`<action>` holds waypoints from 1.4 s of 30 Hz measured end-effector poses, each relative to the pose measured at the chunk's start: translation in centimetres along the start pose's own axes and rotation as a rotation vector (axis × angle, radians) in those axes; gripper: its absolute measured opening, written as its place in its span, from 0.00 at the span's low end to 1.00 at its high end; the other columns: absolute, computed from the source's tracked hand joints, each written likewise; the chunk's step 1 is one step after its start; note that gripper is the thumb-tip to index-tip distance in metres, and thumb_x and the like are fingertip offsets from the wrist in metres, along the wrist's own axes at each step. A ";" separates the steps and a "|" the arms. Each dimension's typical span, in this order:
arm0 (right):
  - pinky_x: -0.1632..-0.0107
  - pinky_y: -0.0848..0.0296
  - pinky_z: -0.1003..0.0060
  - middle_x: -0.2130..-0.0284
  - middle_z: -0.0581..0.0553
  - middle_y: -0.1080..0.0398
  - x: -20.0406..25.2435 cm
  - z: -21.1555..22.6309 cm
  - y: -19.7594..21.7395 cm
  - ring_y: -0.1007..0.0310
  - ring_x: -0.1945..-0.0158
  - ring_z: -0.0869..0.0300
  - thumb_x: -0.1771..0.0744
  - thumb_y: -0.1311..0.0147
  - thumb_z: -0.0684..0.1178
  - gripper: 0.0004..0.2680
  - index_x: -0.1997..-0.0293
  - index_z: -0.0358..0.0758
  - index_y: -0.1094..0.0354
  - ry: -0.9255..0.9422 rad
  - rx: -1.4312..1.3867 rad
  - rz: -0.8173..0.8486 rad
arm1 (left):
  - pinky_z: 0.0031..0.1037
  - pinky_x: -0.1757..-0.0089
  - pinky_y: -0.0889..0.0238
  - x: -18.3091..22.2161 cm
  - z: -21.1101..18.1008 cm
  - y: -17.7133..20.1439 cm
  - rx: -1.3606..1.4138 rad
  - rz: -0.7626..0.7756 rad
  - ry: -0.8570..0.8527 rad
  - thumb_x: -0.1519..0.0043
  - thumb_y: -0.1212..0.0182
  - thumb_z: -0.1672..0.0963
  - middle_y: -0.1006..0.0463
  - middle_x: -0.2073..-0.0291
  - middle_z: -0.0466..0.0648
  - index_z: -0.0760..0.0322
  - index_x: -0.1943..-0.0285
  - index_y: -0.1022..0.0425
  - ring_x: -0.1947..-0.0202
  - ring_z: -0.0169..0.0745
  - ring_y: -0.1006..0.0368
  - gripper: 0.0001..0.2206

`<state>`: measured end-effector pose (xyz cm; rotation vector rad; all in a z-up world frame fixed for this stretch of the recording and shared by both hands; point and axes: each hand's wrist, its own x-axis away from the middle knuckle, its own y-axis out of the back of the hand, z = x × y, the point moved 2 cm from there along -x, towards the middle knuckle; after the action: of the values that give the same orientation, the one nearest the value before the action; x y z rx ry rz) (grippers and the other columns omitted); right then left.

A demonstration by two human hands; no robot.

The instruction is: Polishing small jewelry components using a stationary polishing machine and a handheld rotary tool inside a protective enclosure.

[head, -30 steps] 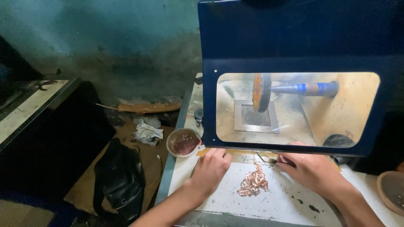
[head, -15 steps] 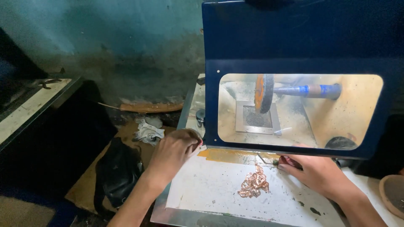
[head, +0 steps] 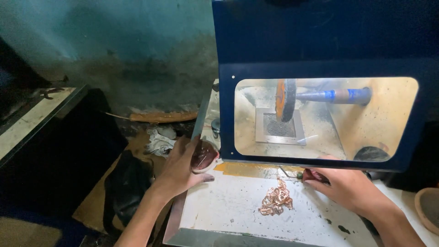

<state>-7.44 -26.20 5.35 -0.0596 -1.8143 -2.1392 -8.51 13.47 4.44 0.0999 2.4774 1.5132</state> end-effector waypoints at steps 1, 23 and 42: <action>0.54 0.24 0.73 0.56 0.66 0.21 -0.1 0.0 0.0 0.21 0.55 0.70 0.34 0.42 0.61 0.08 0.52 0.66 0.27 0.002 0.002 -0.002 | 0.46 0.39 0.41 -0.2 0.1 -0.4 0.000 -0.003 0.000 0.58 0.13 0.47 0.45 0.32 0.59 0.55 0.24 0.49 0.34 0.60 0.43 0.55; 0.58 0.25 0.69 0.56 0.66 0.25 -0.4 -0.1 -0.5 0.22 0.57 0.67 0.33 0.45 0.61 0.06 0.55 0.63 0.29 -0.027 0.009 -0.008 | 0.57 0.39 0.47 -5.4 -1.6 -1.5 -0.108 -0.048 0.199 0.52 0.31 0.35 0.48 0.28 0.59 0.34 0.20 0.54 0.30 0.65 0.49 0.50; 0.55 0.25 0.75 0.59 0.68 0.24 -0.3 0.2 -0.1 0.22 0.56 0.73 0.33 0.43 0.56 0.03 0.59 0.63 0.24 0.010 -0.114 -0.019 | 0.68 0.40 0.50 -11.0 0.3 -3.5 -0.167 -0.112 0.191 0.45 0.36 0.38 0.47 0.27 0.61 0.31 0.20 0.55 0.29 0.70 0.49 0.43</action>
<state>-7.20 -25.97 5.21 -0.0593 -1.6934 -2.2503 2.41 10.12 3.03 -0.2178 2.4367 1.7458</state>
